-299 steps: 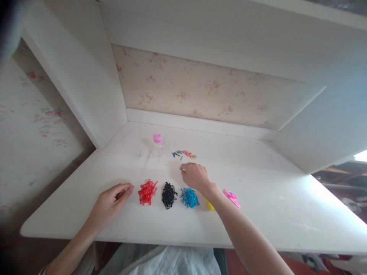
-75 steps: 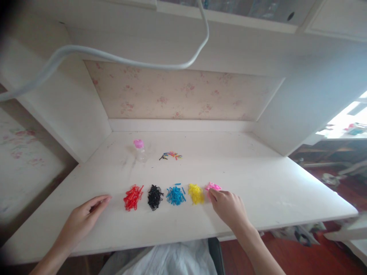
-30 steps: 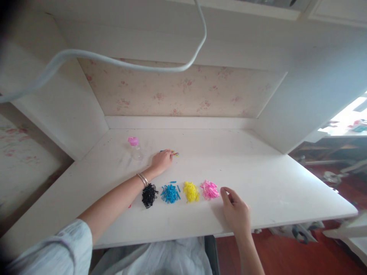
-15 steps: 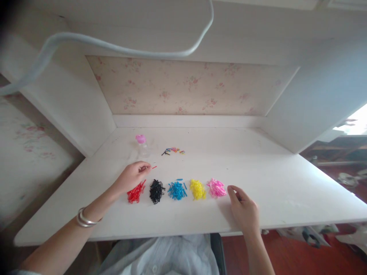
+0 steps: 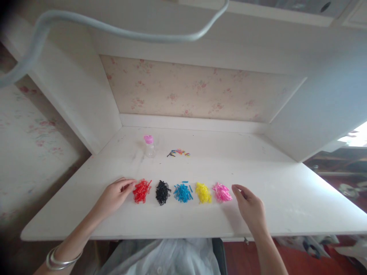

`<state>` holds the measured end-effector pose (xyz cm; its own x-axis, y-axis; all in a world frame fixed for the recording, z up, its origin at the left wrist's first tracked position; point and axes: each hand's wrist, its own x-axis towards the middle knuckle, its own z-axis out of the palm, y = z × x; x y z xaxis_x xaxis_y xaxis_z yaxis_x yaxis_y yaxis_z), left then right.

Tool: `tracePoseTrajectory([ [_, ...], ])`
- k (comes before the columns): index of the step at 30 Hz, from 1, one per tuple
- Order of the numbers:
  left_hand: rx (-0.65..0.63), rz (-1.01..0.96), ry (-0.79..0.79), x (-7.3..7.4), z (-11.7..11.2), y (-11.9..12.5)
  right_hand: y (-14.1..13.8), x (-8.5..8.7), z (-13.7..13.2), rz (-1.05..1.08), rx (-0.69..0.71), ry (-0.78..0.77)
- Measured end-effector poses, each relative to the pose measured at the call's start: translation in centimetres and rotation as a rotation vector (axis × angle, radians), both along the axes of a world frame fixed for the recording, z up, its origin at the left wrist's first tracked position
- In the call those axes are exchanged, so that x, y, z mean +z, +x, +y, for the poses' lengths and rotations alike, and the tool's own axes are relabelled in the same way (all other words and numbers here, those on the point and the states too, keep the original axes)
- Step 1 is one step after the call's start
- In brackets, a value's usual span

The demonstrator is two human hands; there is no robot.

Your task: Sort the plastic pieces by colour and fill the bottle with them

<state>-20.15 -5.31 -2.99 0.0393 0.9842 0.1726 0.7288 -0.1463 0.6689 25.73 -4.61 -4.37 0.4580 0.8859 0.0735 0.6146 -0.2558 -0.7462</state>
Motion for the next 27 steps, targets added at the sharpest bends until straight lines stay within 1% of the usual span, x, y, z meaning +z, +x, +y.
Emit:
tracePoseTrajectory([
  [3, 0.055, -0.063, -0.009, -0.4, -0.8, -0.4, -1.4, 1.9, 1.7, -0.050, 0.110, 0.021],
  [5, 0.096, -0.098, -0.007, -0.7, -1.5, -0.7, -3.1, 3.6, 2.9, -0.122, 0.196, 0.019],
  [7, 0.130, -0.122, 0.006, -1.0, -2.1, -1.0, -5.3, 5.1, 4.2, -0.225, 0.319, 0.010],
  [9, 0.156, -0.144, 0.016, -1.2, -2.5, -1.1, -7.5, 6.0, 5.9, -0.338, 0.465, 0.000],
  [10, 0.166, -0.155, 0.019, -1.3, -2.6, -1.2, -8.5, 6.1, 6.8, -0.385, 0.516, -0.014],
  [13, 0.183, -0.175, 0.029, -1.4, -2.5, -1.2, -10.9, 5.5, 10.2, -0.541, 0.591, -0.156],
  [14, 0.184, -0.173, 0.033, -1.4, -2.4, -1.2, -11.5, 5.1, 11.3, -0.565, 0.586, -0.184],
  [17, 0.173, -0.153, 0.041, -1.4, -2.2, -1.3, -12.6, 3.8, 14.2, -0.598, 0.568, -0.233],
  [19, 0.162, -0.141, 0.046, -1.4, -2.2, -1.3, -13.0, 3.1, 15.6, -0.609, 0.564, -0.250],
  [23, 0.145, -0.122, 0.051, -1.4, -2.2, -1.3, -13.7, 2.2, 16.8, -0.619, 0.563, -0.256],
  [27, 0.138, -0.119, 0.051, -1.3, -2.2, -1.3, -14.0, 2.0, 16.8, -0.615, 0.575, -0.235],
])
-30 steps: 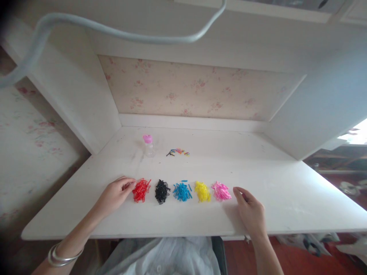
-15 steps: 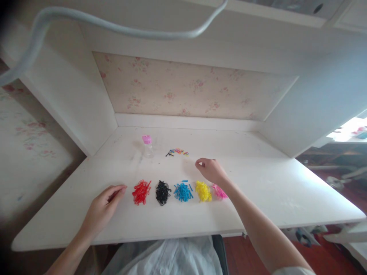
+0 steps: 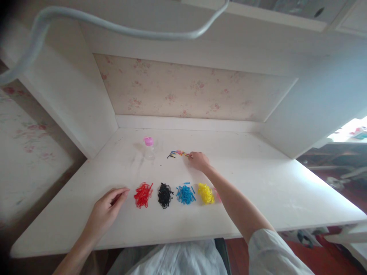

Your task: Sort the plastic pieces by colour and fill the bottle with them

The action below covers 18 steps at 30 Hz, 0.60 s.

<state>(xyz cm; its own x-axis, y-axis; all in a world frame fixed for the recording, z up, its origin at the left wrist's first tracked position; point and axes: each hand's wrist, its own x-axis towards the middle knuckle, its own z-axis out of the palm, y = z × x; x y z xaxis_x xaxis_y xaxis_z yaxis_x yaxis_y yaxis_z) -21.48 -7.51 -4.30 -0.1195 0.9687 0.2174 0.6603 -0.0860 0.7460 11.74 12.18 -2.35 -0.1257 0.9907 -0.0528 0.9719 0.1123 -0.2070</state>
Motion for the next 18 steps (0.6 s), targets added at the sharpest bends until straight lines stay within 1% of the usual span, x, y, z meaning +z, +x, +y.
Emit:
tracePoseTrajectory([
  [3, -0.001, -0.004, -0.001, 0.0, 0.0, 0.0, 0.3, 0.5, -0.5, 0.020, 0.024, 0.018],
  [8, -0.007, -0.015, -0.009, -0.3, 0.0, -0.1, 1.5, 2.3, -2.6, 0.078, 0.087, 0.066],
  [13, -0.006, -0.002, -0.001, -0.4, 0.1, 0.0, 3.1, 3.9, -6.6, 0.166, 0.114, 0.091],
  [16, -0.007, 0.003, -0.004, -0.4, 0.1, 0.1, 4.1, 4.2, -9.4, 0.261, 0.096, 0.071],
  [18, -0.009, 0.005, -0.003, -0.4, 0.1, 0.1, 4.8, 4.2, -11.0, 0.273, 0.084, 0.056],
])
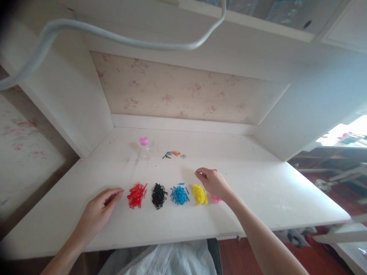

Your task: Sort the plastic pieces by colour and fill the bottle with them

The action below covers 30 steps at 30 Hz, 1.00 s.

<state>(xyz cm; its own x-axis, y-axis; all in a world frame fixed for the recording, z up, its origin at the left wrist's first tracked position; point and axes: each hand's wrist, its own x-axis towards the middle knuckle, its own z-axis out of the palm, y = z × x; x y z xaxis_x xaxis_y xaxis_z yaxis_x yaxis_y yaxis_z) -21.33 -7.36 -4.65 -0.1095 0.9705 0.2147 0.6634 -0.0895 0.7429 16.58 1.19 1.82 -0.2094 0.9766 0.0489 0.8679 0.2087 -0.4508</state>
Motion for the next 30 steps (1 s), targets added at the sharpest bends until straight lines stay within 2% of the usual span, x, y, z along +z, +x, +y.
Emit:
tracePoseTrajectory([
  [6, -0.009, 0.024, -0.007, 0.0, 0.0, -0.1, 1.8, -0.9, -2.6, -0.064, 0.000, -0.023],
  [13, 0.005, 0.069, -0.006, -0.1, 0.1, 0.0, 2.3, -1.6, -3.3, -0.125, 0.024, -0.039],
  [20, 0.022, 0.090, -0.002, -0.1, 0.0, -0.1, 2.4, -1.1, -3.8, -0.154, 0.048, -0.019],
  [25, 0.025, 0.080, -0.029, -0.2, 0.0, 0.0, 4.3, -1.4, -4.7, 0.016, -0.119, 0.094],
  [30, 0.038, 0.062, -0.037, 0.2, 0.4, 0.0, 7.5, -4.7, -6.3, 0.318, -0.514, 0.156],
])
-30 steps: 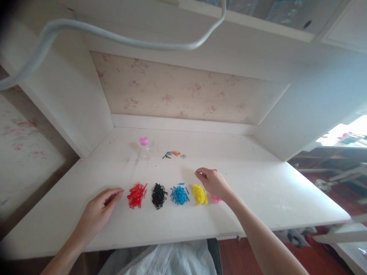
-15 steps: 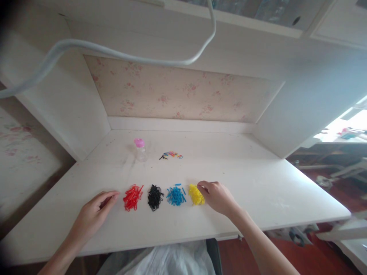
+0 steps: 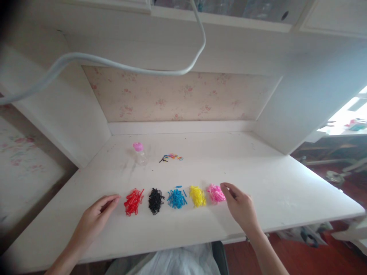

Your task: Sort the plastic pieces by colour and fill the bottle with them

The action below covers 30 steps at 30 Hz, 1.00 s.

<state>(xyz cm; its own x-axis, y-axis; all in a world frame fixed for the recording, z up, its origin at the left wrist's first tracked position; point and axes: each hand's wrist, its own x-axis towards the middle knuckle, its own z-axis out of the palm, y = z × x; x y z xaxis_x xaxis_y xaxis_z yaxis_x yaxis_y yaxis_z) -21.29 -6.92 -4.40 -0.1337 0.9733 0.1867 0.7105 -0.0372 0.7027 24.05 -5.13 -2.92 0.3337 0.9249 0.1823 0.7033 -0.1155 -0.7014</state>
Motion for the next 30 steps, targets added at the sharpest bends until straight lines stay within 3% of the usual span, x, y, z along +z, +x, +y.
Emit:
tracePoseTrajectory([
  [4, -0.062, 0.042, 0.006, 2.3, 1.0, 1.8, 1.1, -2.5, -1.2, 0.186, -0.177, 0.028],
  [7, -0.193, 0.136, 0.029, 4.2, 2.8, 4.5, 0.8, -2.8, -1.5, 0.179, -0.199, 0.000],
  [10, -0.310, 0.335, 0.007, 5.1, 5.6, 7.6, 0.3, -2.6, -1.5, 0.141, -0.160, -0.041],
  [14, -0.274, 0.495, -0.044, 4.4, 10.2, 10.5, 0.2, -2.8, -1.5, 0.109, -0.130, -0.045],
  [19, -0.179, 0.577, -0.072, 2.9, 14.4, 12.3, 0.3, -2.9, -1.5, 0.087, -0.129, -0.064],
  [24, -0.155, 0.611, -0.100, 2.1, 15.8, 13.2, 0.1, -2.6, -1.5, 0.071, -0.126, -0.100],
  [30, -0.158, 0.599, -0.094, 2.5, 15.4, 13.1, 0.2, -2.8, -1.6, 0.058, -0.120, -0.080],
])
